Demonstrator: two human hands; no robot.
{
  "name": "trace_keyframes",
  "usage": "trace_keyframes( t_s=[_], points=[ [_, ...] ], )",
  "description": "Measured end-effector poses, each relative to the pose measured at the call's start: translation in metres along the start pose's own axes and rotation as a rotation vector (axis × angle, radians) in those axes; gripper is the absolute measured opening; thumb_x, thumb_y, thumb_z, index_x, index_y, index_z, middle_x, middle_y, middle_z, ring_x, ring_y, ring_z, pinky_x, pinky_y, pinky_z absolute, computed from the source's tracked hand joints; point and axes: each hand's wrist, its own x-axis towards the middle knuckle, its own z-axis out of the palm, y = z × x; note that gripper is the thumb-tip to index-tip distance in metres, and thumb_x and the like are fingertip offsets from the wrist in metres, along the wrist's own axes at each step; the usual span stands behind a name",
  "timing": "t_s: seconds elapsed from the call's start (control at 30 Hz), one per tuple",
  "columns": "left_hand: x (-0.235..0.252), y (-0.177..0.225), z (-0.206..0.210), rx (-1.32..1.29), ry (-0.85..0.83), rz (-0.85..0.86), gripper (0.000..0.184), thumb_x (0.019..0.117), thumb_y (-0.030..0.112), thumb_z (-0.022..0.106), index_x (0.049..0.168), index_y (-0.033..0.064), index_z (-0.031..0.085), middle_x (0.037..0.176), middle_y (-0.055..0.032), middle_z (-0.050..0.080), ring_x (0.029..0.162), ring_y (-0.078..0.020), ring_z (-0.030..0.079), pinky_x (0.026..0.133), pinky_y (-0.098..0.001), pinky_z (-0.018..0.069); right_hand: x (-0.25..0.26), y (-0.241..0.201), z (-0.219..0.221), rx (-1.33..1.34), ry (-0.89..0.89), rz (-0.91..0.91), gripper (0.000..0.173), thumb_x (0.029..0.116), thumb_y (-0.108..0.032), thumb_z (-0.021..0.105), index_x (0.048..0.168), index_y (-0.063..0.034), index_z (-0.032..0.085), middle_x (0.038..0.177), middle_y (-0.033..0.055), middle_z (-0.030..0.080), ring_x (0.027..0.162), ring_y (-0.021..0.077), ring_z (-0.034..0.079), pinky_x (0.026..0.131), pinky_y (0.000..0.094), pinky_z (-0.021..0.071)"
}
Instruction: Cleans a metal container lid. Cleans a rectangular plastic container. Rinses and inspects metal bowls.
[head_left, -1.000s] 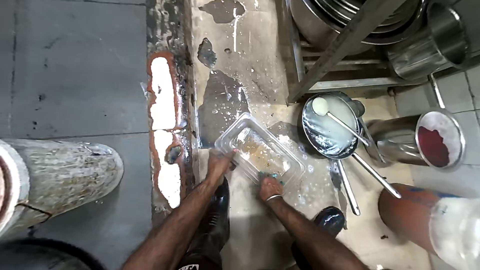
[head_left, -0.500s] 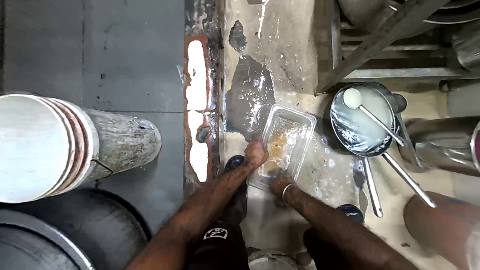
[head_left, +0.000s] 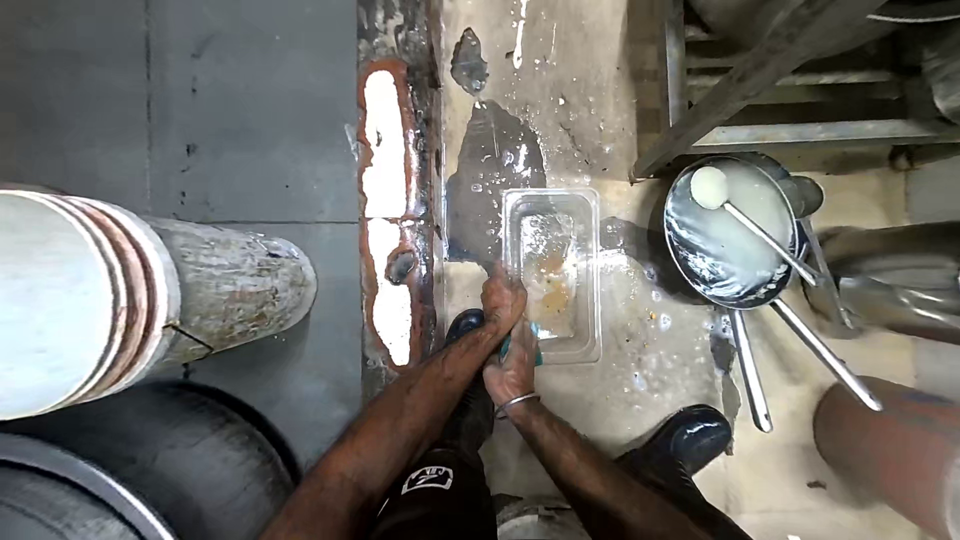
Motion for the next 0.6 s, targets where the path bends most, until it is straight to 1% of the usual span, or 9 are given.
trace_keyframes(
  t_s=[0.07,0.1,0.17,0.27,0.33,0.4,0.47,0.5,0.6],
  points=[
    [0.005,0.001,-0.002,-0.037,0.037,-0.049,0.048,0.1037,0.02,0.058,0.146,0.0024,0.046,0.117,-0.0273,0.069,0.111,-0.0437,0.068,0.095,-0.0616,0.0529,0.0,0.021,0.001,-0.109,-0.015,-0.199,0.087,0.0816,-0.014,0.071,0.157,0.0079,0.033,0.164,0.0246,0.036,0.154,0.0361,0.032,0.128,0.0467,0.0255],
    [0.006,0.0,-0.004,-0.034,0.049,-0.05,0.047,0.1033,0.019,0.058,0.146,0.0023,0.047,0.115,-0.027,0.069,0.11,-0.0433,0.068,0.094,-0.0616,0.0533,-0.001,0.03,-0.003,-0.213,-0.058,-0.269,0.088,0.0798,-0.018,0.07,0.157,0.0063,0.036,0.163,0.0228,0.038,0.154,0.0341,0.033,0.128,0.0461,0.0265],
    [0.01,-0.001,-0.006,-0.006,0.047,-0.031,0.049,0.1026,0.018,0.059,0.147,0.0021,0.046,0.115,-0.0267,0.069,0.109,-0.0436,0.069,0.094,-0.0619,0.0537,-0.006,0.039,-0.017,-0.462,-0.218,-0.347,0.082,0.085,-0.023,0.065,0.159,0.0004,0.038,0.162,0.0181,0.043,0.154,0.0307,0.036,0.127,0.0487,0.024],
    [0.011,0.003,-0.006,0.03,0.019,-0.014,0.053,0.1023,0.018,0.061,0.149,0.0021,0.044,0.117,-0.0274,0.068,0.111,-0.0446,0.068,0.095,-0.0615,0.0534,-0.006,0.061,-0.033,-0.677,-0.331,-0.49,0.068,0.0915,-0.017,0.059,0.157,-0.0058,0.045,0.16,0.0119,0.049,0.153,0.0284,0.038,0.127,0.0606,0.0166],
    [0.009,0.006,-0.005,0.046,0.009,-0.017,0.052,0.1027,0.019,0.061,0.149,0.0019,0.044,0.119,-0.0282,0.068,0.113,-0.0448,0.067,0.096,-0.0617,0.053,0.002,0.07,-0.051,-0.697,-0.388,-0.512,0.058,0.0926,-0.008,0.059,0.151,-0.008,0.053,0.155,0.011,0.054,0.15,0.0289,0.042,0.125,0.0638,0.0207],
    [0.009,0.013,-0.009,0.12,-0.022,0.0,0.051,0.104,0.021,0.057,0.149,0.0022,0.043,0.12,-0.0278,0.068,0.112,-0.0437,0.068,0.096,-0.0611,0.054,0.016,0.075,-0.071,-0.79,-0.438,-0.488,0.051,0.0968,-0.007,0.055,0.148,-0.0086,0.055,0.153,0.012,0.056,0.148,0.0305,0.044,0.124,0.0615,0.0254],
    [0.007,0.018,-0.008,0.23,-0.093,0.057,0.05,0.1051,0.023,0.055,0.15,0.0023,0.043,0.119,-0.0268,0.068,0.112,-0.0429,0.068,0.096,-0.06,0.0544,0.02,0.085,-0.09,-0.933,-0.493,-0.466,0.043,0.1034,-0.009,0.046,0.144,-0.0001,0.055,0.146,0.0211,0.058,0.143,0.0368,0.05,0.125,0.0585,0.0257],
    [0.006,0.021,-0.006,0.269,-0.124,0.112,0.052,0.1051,0.024,0.054,0.151,0.0027,0.043,0.12,-0.0263,0.068,0.111,-0.0427,0.068,0.096,-0.0602,0.0544,0.019,0.09,-0.096,-0.977,-0.495,-0.471,0.041,0.1039,-0.008,0.043,0.142,0.0021,0.055,0.143,0.0228,0.06,0.139,0.0376,0.053,0.125,0.0567,0.0259],
    [-0.004,0.024,-0.007,0.176,-0.164,0.221,0.056,0.1062,0.028,0.057,0.155,0.0065,0.04,0.126,-0.0274,0.066,0.115,-0.0456,0.066,0.096,-0.0643,0.0525,0.012,0.101,-0.09,-0.927,-0.355,-0.466,0.038,0.1022,-0.007,0.044,0.134,0.0016,0.063,0.137,0.0211,0.065,0.133,0.0358,0.059,0.119,0.0549,0.036]
  ],
)
